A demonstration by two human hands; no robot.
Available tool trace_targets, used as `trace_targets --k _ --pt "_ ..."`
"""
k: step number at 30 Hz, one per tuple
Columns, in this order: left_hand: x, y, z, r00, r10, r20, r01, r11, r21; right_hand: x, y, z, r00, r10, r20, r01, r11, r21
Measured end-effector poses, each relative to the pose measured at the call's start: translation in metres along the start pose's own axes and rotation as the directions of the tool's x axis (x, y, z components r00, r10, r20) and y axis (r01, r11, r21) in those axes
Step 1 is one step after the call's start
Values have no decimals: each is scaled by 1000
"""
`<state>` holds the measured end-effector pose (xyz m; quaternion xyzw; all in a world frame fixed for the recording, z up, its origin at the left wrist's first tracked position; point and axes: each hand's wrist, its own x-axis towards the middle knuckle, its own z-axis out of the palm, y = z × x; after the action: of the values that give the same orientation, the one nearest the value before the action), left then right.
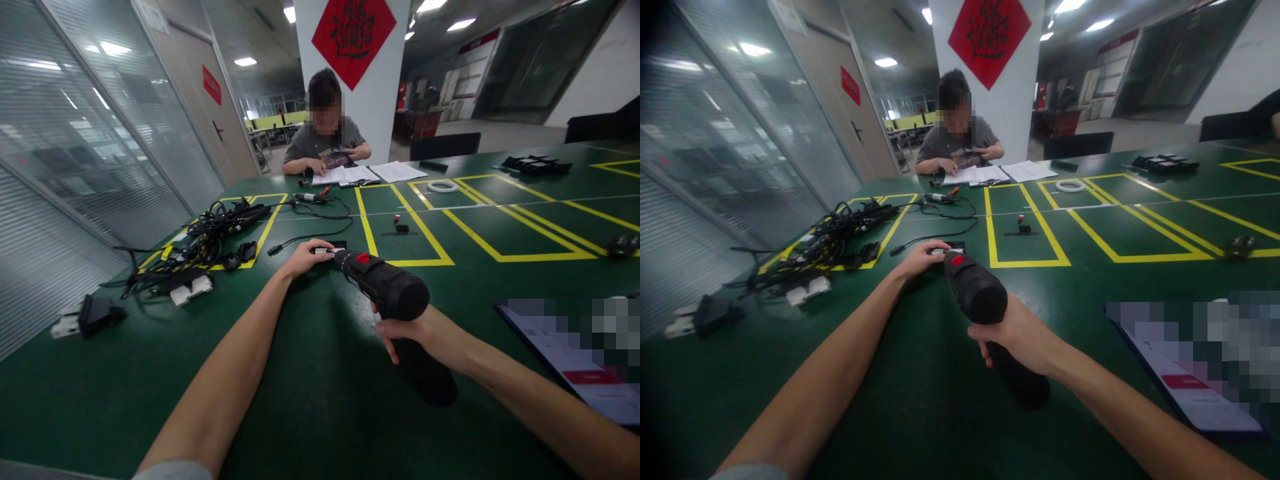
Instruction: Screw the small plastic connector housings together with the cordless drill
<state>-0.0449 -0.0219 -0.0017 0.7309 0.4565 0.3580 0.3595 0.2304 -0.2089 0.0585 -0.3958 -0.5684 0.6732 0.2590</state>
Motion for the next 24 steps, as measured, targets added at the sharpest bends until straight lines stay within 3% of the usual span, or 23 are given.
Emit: trace_targets --k 24 --pt "-2 -2 1 1000 -24 19 25 998 -60 -1 -1 0 1000 -2 19 2 1000 -4"
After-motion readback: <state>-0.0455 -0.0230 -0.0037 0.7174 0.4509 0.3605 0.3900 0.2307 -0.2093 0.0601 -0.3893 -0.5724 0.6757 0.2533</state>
